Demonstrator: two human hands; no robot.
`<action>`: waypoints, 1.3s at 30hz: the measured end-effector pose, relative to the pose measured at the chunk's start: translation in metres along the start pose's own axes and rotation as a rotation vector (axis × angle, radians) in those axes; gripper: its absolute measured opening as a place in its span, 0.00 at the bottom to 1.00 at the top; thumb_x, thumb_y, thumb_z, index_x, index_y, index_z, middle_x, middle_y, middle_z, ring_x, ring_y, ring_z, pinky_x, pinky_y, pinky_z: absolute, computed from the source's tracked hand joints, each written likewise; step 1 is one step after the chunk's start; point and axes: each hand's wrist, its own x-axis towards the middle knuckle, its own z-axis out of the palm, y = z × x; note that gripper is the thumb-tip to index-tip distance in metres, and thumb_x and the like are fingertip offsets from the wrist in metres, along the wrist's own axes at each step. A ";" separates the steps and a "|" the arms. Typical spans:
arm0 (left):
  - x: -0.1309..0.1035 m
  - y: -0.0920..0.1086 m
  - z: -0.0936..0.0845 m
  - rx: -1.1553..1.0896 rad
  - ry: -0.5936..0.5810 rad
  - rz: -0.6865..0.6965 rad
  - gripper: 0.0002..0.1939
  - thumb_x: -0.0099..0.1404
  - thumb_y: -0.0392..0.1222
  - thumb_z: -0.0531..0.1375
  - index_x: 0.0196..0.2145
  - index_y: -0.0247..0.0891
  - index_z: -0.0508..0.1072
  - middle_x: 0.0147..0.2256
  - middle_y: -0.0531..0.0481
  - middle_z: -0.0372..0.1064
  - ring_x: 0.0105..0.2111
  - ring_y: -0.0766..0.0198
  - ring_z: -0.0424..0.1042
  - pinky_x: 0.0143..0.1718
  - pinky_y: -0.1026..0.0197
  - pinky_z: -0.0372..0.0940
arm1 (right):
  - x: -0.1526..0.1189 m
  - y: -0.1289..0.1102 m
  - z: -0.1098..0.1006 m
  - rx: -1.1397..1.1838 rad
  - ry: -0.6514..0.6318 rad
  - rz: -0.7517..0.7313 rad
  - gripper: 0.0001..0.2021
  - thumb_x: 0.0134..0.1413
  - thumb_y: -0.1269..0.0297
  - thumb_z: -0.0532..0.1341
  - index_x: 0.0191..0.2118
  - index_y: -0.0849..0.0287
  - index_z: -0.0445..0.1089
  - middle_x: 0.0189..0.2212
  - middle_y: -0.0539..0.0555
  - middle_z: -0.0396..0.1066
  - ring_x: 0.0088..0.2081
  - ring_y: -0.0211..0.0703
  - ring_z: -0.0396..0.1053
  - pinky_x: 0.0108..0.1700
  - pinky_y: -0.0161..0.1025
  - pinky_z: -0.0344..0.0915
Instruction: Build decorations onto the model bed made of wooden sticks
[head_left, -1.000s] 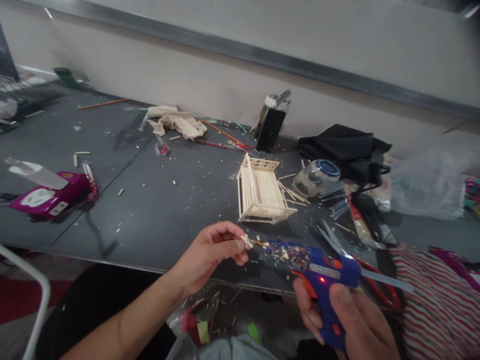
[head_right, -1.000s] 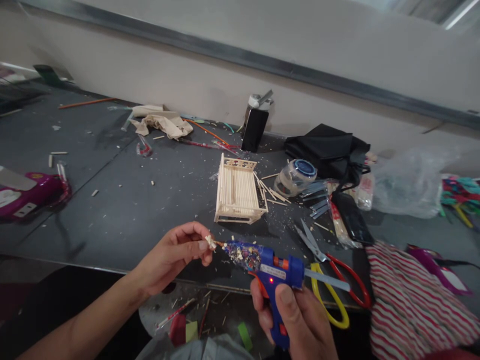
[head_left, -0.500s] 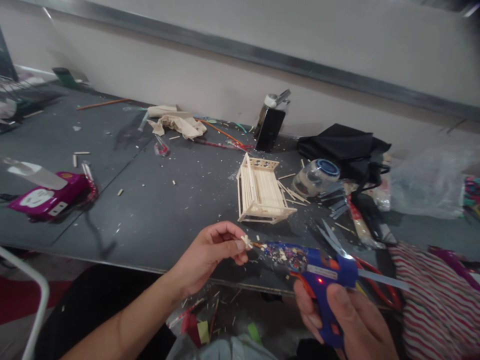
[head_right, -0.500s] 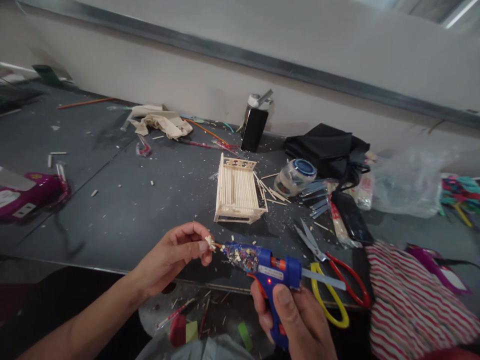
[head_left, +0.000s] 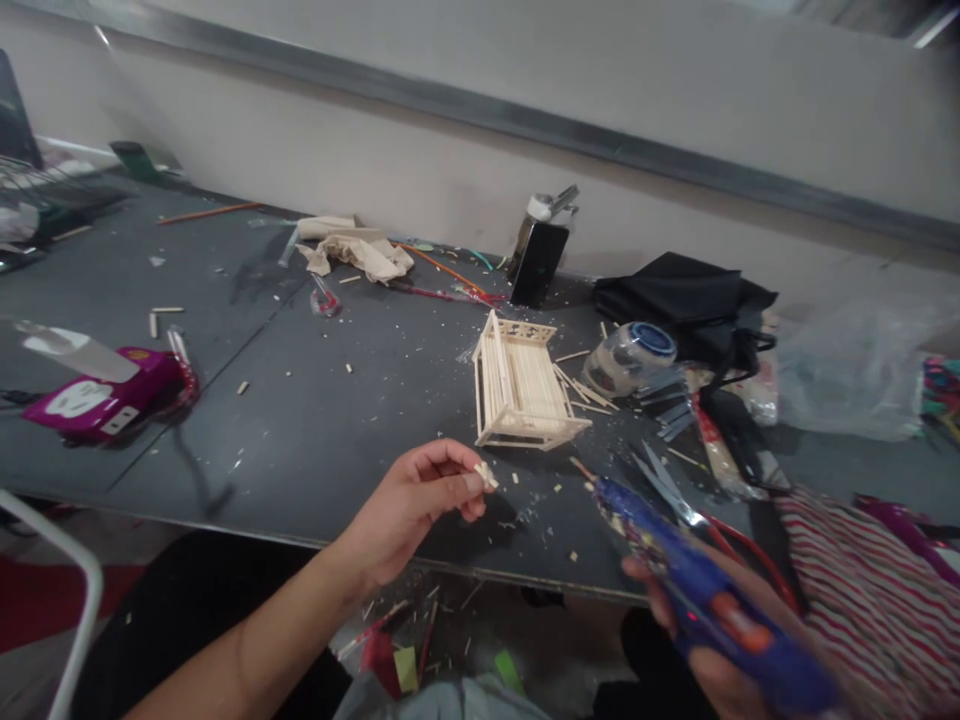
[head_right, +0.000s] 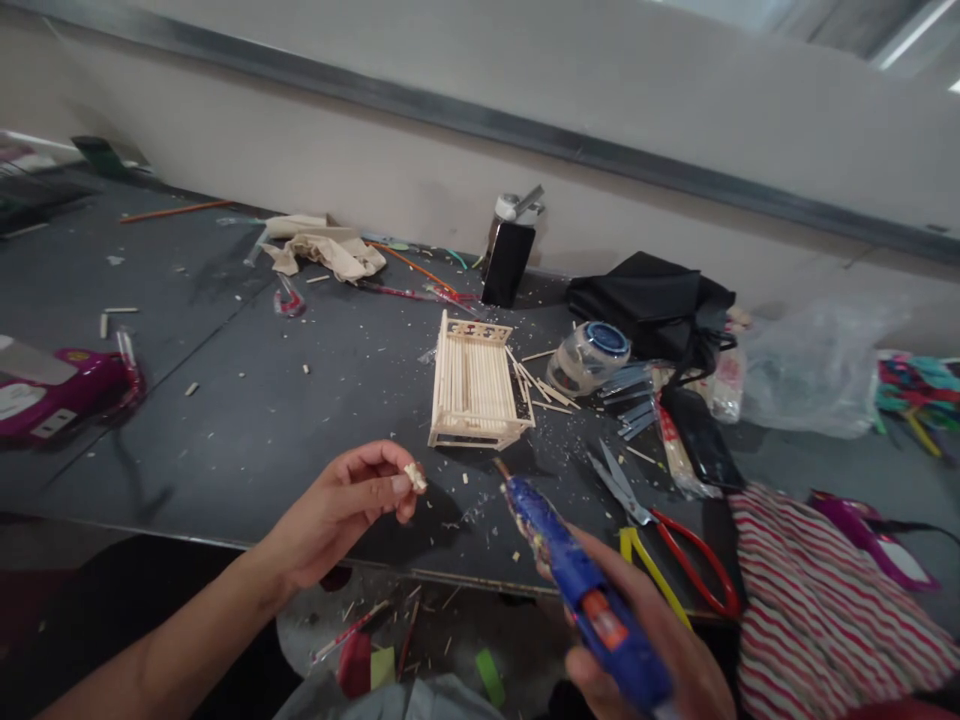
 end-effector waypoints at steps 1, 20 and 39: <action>0.000 0.001 0.000 -0.004 0.008 0.005 0.07 0.56 0.37 0.66 0.32 0.33 0.72 0.28 0.50 0.70 0.26 0.69 0.67 0.31 0.65 0.62 | 0.005 0.011 -0.003 -0.147 -0.017 -0.109 0.26 0.44 0.50 0.65 0.51 0.50 0.67 0.41 0.58 0.76 0.36 0.56 0.75 0.35 0.46 0.72; 0.001 0.000 -0.004 0.033 0.022 0.018 0.06 0.58 0.37 0.65 0.33 0.34 0.72 0.28 0.51 0.70 0.25 0.70 0.66 0.31 0.66 0.60 | 0.058 0.037 -0.012 -0.749 -0.046 -0.475 0.16 0.60 0.60 0.53 0.51 0.60 0.65 0.44 0.59 0.73 0.45 0.52 0.71 0.50 0.50 0.67; 0.001 -0.004 0.003 0.083 0.043 0.007 0.06 0.57 0.37 0.65 0.31 0.34 0.72 0.27 0.52 0.69 0.25 0.70 0.66 0.30 0.66 0.59 | 0.046 0.003 0.029 -0.371 -0.009 -0.268 0.09 0.61 0.62 0.55 0.45 0.53 0.69 0.38 0.52 0.74 0.35 0.41 0.72 0.36 0.36 0.68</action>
